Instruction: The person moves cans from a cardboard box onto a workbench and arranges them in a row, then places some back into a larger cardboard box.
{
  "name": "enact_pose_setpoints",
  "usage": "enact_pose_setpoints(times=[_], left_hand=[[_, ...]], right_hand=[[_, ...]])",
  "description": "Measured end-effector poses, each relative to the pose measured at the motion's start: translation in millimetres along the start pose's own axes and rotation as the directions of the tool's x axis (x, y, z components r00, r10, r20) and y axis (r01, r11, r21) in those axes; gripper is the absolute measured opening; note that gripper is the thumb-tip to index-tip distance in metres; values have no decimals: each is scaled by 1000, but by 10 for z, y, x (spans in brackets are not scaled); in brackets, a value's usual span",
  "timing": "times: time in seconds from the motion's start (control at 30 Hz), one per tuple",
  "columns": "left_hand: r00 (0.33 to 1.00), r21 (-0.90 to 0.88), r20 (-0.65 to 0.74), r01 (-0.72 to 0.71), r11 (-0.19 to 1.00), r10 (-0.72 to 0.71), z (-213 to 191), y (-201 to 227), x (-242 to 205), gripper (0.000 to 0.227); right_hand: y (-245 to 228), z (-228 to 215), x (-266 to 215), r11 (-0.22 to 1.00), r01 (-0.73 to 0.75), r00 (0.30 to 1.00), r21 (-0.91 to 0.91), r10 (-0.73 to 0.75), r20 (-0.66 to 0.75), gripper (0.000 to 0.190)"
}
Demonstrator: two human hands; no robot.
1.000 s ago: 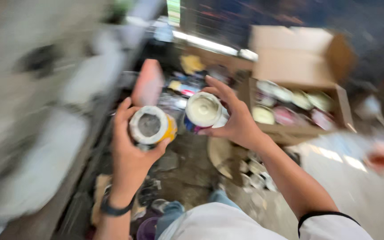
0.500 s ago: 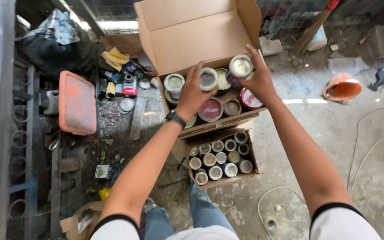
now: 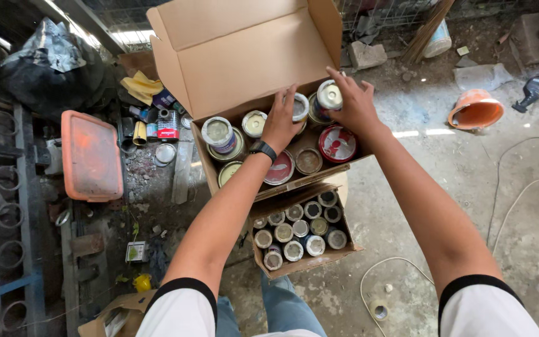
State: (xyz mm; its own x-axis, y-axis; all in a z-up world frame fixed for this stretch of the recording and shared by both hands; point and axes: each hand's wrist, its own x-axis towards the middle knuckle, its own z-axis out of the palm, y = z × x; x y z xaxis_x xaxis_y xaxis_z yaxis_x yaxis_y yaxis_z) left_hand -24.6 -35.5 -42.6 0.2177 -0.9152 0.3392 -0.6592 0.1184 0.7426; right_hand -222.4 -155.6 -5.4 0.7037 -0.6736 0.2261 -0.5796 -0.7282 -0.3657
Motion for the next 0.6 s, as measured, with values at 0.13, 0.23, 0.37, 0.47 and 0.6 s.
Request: enact_pose_setpoints(times=[0.13,0.23,0.37,0.47,0.6], left_hand=[[1000,88,30,-2,996,0,15,-120,-49,100],[998,106,50,20,994,-25,-17,-120,-88,105],[1000,48,18,23,999,-24,-167,-9,-132,112],[999,22,-53,-2,1000,4,-274,84,-270,110],[994,-42,-104,-39,998,35,-353,24,-300,112]], right_hand=[[-3,82,-31,999,-32,999,-13,32,32,104],[-64,67,-33,996,-85,994,-5,85,64,106],[-231,11,-29,993,-64,997,-98,67,25,114],[-348,2,-93,991,-2,995,-132,-12,-101,106],[-435,156,-29,962,-145,988,-231,152,11,107]])
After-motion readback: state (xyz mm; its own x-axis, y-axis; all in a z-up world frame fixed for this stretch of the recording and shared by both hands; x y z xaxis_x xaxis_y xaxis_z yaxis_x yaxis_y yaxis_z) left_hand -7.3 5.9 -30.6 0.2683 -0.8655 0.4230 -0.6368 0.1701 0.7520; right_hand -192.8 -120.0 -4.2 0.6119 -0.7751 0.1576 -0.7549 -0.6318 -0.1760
